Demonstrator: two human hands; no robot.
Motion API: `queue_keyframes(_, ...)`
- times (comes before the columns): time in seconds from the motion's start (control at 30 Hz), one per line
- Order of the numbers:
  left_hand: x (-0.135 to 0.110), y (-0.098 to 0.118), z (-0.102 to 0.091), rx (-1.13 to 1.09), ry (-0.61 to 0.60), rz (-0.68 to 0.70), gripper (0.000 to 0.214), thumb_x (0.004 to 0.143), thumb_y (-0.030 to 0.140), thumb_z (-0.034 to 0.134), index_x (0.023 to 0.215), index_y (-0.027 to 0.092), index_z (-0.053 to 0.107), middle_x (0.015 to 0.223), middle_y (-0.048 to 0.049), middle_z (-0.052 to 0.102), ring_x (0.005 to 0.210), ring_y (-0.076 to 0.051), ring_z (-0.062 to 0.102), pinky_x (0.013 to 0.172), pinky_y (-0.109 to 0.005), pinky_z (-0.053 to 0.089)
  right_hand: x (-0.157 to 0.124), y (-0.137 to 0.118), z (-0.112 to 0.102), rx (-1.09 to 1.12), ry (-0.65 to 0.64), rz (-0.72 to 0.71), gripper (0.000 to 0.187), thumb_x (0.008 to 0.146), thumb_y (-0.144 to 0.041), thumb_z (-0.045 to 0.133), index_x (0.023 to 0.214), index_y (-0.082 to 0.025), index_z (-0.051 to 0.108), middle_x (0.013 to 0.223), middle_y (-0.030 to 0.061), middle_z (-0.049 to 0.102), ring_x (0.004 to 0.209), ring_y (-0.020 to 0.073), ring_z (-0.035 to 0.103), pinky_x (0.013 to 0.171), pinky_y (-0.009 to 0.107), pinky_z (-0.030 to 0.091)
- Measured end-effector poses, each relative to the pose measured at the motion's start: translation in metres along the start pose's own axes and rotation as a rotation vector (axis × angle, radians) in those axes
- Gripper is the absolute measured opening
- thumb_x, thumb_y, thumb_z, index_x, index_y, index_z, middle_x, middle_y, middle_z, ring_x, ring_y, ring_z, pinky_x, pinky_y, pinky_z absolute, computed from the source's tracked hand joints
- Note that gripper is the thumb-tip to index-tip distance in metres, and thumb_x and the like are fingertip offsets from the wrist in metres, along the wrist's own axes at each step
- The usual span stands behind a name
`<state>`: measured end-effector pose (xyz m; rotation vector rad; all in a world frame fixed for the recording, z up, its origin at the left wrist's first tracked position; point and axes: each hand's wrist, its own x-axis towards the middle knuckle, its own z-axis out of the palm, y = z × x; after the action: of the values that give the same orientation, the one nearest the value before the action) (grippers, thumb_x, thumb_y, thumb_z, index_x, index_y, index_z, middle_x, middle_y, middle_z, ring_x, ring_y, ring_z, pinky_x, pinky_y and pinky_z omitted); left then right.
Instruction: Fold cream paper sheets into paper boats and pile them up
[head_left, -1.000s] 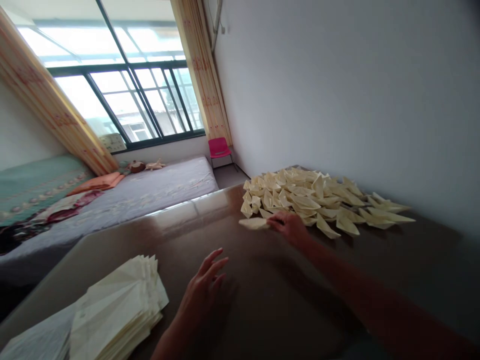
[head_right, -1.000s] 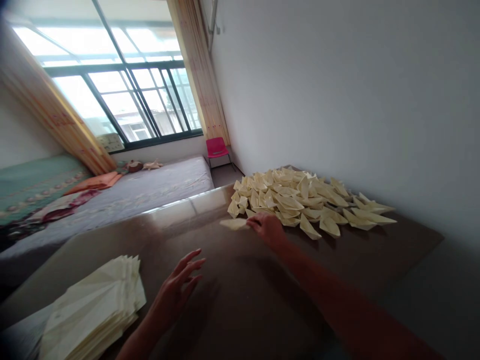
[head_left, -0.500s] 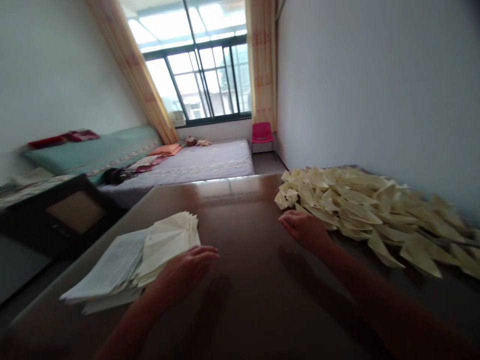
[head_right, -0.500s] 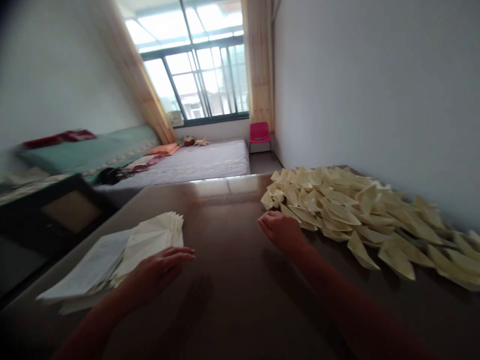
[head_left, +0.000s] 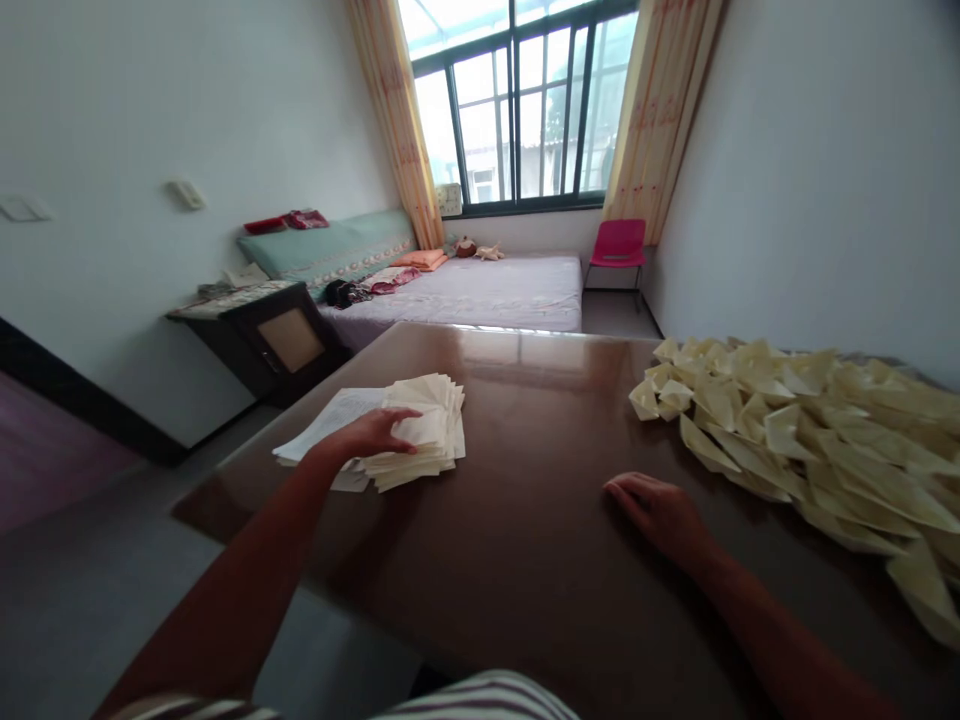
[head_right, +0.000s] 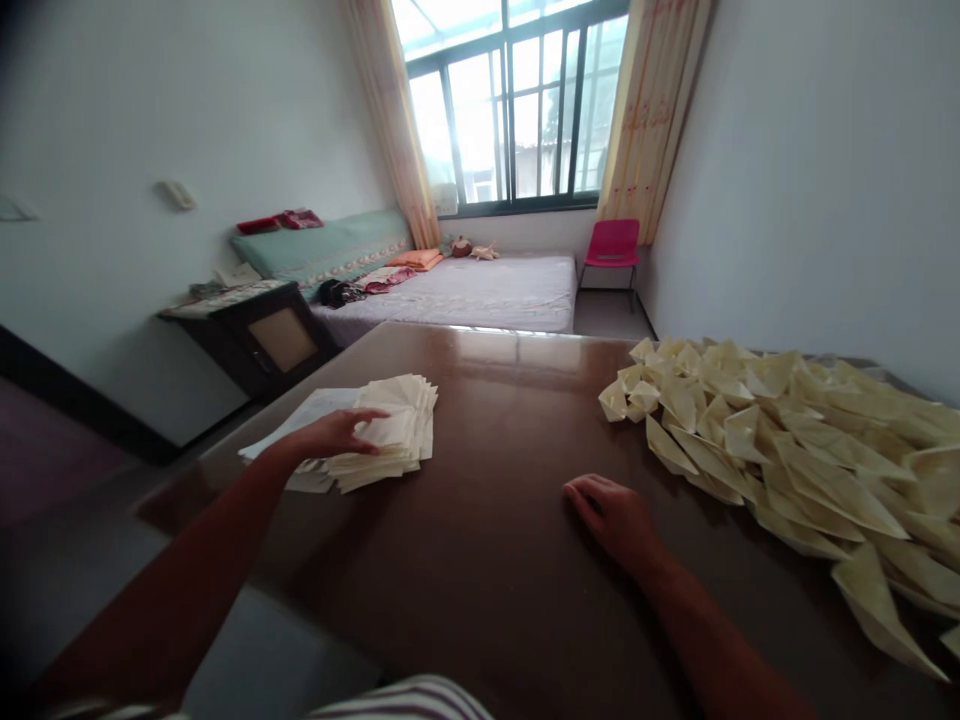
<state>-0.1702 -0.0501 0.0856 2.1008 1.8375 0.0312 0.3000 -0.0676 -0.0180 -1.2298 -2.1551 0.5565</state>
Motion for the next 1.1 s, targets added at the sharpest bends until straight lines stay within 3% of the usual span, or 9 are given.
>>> queue_keyframes(0.23, -0.004, -0.006, -0.001, 0.004, -0.007, -0.001, 0.058, 0.079, 0.056, 0.055, 0.125, 0.022, 0.059, 0.118, -0.0048, 0.067, 0.102, -0.024, 0.062, 0.090, -0.030, 0.046, -0.001, 0.002, 0.001, 0.028, -0.021, 0.019, 0.030, 0.092, -0.043, 0.045, 0.091, -0.023, 0.068, 0.096, 0.0026, 0.070, 0.087, 0.0193, 0.065, 0.080, 0.030, 0.048)
queue_keyframes(0.4, -0.014, 0.008, 0.003, 0.105, 0.175, -0.062, 0.042, 0.093, 0.040, 0.034, 0.101, 0.017, 0.068, 0.101, -0.0103, 0.071, 0.093, -0.026, 0.064, 0.084, -0.035, 0.047, -0.002, 0.003, 0.000, 0.034, 0.009, 0.006, 0.028, 0.092, -0.042, 0.047, 0.091, -0.023, 0.068, 0.094, 0.0022, 0.070, 0.087, 0.0187, 0.065, 0.079, 0.029, 0.049)
queue_keyframes(0.5, -0.016, 0.045, 0.016, 0.165, 0.358, -0.032, 0.038, 0.096, 0.034, 0.031, 0.117, 0.018, 0.058, 0.122, -0.0119, 0.062, 0.113, -0.028, 0.056, 0.092, -0.039, 0.044, 0.000, -0.002, -0.001, 0.019, 0.109, 0.014, 0.026, 0.092, -0.039, 0.048, 0.094, -0.023, 0.067, 0.097, 0.0035, 0.070, 0.089, 0.0190, 0.065, 0.078, 0.029, 0.050)
queue_keyframes(0.6, -0.011, 0.103, 0.041, 0.385, 0.417, 0.275, 0.028, 0.094, 0.021, 0.037, 0.115, 0.019, 0.057, 0.117, -0.0096, 0.065, 0.105, -0.024, 0.061, 0.083, -0.034, 0.049, 0.006, -0.015, 0.000, 0.001, 0.200, 0.049, 0.027, 0.091, -0.037, 0.048, 0.109, -0.022, 0.063, 0.104, 0.0066, 0.068, 0.078, 0.0167, 0.064, 0.066, 0.028, 0.051)
queue_keyframes(0.73, 0.003, 0.180, 0.078, 0.527, 0.347, 0.581, 0.024, 0.090, 0.012, 0.043, 0.110, 0.013, 0.056, 0.114, -0.0136, 0.064, 0.090, -0.023, 0.065, 0.069, -0.032, 0.051, 0.020, -0.034, 0.002, -0.039, 0.085, -0.063, 0.062, 0.085, -0.030, 0.056, 0.143, -0.025, 0.034, 0.141, 0.0110, 0.046, 0.096, 0.0185, 0.061, 0.079, 0.033, 0.053)
queue_keyframes(0.83, 0.015, 0.214, 0.094, 0.483, 0.322, 0.667, 0.026, 0.092, 0.013, 0.040, 0.113, 0.012, 0.054, 0.105, -0.0137, 0.066, 0.086, -0.024, 0.066, 0.067, -0.033, 0.051, 0.032, -0.035, -0.001, -0.119, -0.071, -0.178, 0.051, 0.082, -0.032, 0.063, 0.131, -0.028, 0.053, 0.132, 0.0065, 0.056, 0.114, 0.0246, 0.051, 0.096, 0.041, 0.044)
queue_keyframes(0.93, 0.029, 0.217, 0.093, 0.321, 0.224, 0.655, 0.024, 0.093, 0.020, 0.040, 0.111, 0.017, 0.056, 0.097, -0.0090, 0.068, 0.082, -0.023, 0.067, 0.068, -0.032, 0.050, 0.043, -0.020, -0.009, -0.058, -0.221, -0.204, 0.022, 0.089, -0.034, 0.055, 0.103, -0.027, 0.071, 0.105, 0.0053, 0.070, 0.102, 0.0220, 0.056, 0.094, 0.038, 0.043)
queue_keyframes(1.03, 0.050, 0.194, 0.086, 0.035, 0.083, 0.578, 0.038, 0.085, 0.040, 0.057, 0.119, 0.022, 0.054, 0.103, -0.0070, 0.069, 0.090, -0.026, 0.067, 0.074, -0.032, 0.050, 0.052, -0.001, -0.015, 0.058, -0.267, -0.107, 0.031, 0.093, -0.039, 0.047, 0.089, -0.021, 0.073, 0.089, 0.0061, 0.070, 0.091, 0.0199, 0.058, 0.086, 0.032, 0.045)
queue_keyframes(1.1, 0.065, 0.175, 0.086, -0.197, -0.020, 0.559, 0.042, 0.077, 0.037, 0.066, 0.116, 0.023, 0.058, 0.100, -0.0037, 0.070, 0.087, -0.022, 0.066, 0.075, -0.028, 0.049, 0.058, 0.007, -0.017, 0.117, -0.247, -0.015, 0.038, 0.092, -0.045, 0.046, 0.078, -0.018, 0.070, 0.082, 0.0052, 0.067, 0.081, 0.0182, 0.058, 0.077, 0.029, 0.046)
